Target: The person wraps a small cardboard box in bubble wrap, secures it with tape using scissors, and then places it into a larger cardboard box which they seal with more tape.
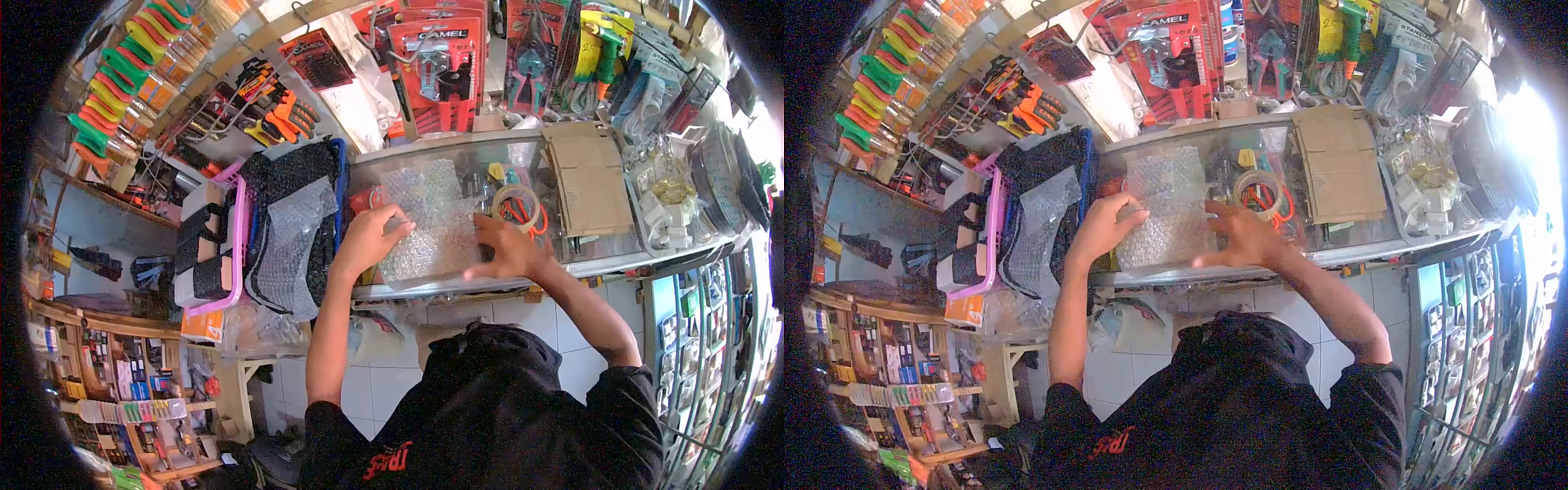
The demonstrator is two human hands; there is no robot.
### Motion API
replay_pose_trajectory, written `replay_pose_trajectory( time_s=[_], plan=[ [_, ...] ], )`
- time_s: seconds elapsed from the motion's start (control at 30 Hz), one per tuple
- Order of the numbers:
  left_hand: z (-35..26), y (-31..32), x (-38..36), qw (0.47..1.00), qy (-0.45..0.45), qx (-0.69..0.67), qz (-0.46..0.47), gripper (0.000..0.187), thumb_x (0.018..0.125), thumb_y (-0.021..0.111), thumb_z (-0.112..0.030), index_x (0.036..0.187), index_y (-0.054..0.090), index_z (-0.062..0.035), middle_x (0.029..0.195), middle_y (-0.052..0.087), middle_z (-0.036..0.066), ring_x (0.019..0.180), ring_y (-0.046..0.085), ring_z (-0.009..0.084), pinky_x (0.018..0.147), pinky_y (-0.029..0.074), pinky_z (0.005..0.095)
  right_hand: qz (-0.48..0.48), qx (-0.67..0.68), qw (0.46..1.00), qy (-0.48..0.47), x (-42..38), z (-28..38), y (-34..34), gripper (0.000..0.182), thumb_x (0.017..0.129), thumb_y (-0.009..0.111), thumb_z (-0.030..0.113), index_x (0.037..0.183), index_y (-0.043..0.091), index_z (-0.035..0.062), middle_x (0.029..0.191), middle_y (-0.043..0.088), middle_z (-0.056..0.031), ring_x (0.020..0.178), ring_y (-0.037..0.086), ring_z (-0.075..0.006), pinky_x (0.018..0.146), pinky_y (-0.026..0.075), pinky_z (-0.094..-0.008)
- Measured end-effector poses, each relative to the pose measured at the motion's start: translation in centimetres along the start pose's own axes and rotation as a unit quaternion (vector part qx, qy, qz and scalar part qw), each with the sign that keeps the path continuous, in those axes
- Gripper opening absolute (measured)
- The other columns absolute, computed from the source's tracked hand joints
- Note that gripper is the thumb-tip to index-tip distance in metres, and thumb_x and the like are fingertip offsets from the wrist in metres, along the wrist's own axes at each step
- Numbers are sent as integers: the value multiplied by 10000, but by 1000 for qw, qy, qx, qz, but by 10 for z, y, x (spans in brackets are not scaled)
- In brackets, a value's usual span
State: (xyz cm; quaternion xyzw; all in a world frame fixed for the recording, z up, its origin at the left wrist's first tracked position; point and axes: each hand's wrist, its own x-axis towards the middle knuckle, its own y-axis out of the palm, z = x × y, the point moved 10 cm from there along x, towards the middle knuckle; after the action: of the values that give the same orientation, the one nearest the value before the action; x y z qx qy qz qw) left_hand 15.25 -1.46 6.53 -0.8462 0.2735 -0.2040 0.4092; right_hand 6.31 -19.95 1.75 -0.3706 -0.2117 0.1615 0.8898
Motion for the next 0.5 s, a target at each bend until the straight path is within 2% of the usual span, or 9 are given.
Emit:
replay_pose_trajectory(
  time_s=[0.07,0.17,0.27,0.33,0.5],
  plan=[
    [11,8,6,1000,-11,3,16,292,956,746,-310,978,683,-25,882,724,183,746,678,364,703,518,444,-61,88,994,-14,10,1,-5,573,902,770,516,1118,752,-15,1267,680,-248,1142,663,-416,978,521,-511],
    [18,19,13,1000,-17,-10,15,268,956,752,-286,978,687,-27,881,724,177,736,688,321,697,526,422,-89,78,991,68,16,-20,1,379,933,786,353,999,758,-19,1029,742,-200,982,720,-376,876,569,-441],
    [36,27,14,998,-19,-52,-3,258,944,772,-264,973,698,-18,841,712,146,704,658,234,672,510,384,-127,77,982,114,18,-29,1,315,940,787,266,923,720,-41,918,727,-166,768,682,-281,717,528,-379],
    [44,28,14,997,-22,-75,-3,263,930,794,-265,965,717,-15,794,692,116,685,604,153,646,480,347,-154,120,975,110,20,-30,-1,331,949,774,282,906,721,-42,853,727,-182,753,713,-283,701,543,-406],
    [72,43,22,988,-74,-123,63,276,924,811,-267,977,736,-7,821,703,27,748,573,83,669,482,323,-156,163,961,159,22,-40,4,339,936,782,286,881,693,-36,801,712,-184,714,691,-228,674,532,-415]
  ],
)
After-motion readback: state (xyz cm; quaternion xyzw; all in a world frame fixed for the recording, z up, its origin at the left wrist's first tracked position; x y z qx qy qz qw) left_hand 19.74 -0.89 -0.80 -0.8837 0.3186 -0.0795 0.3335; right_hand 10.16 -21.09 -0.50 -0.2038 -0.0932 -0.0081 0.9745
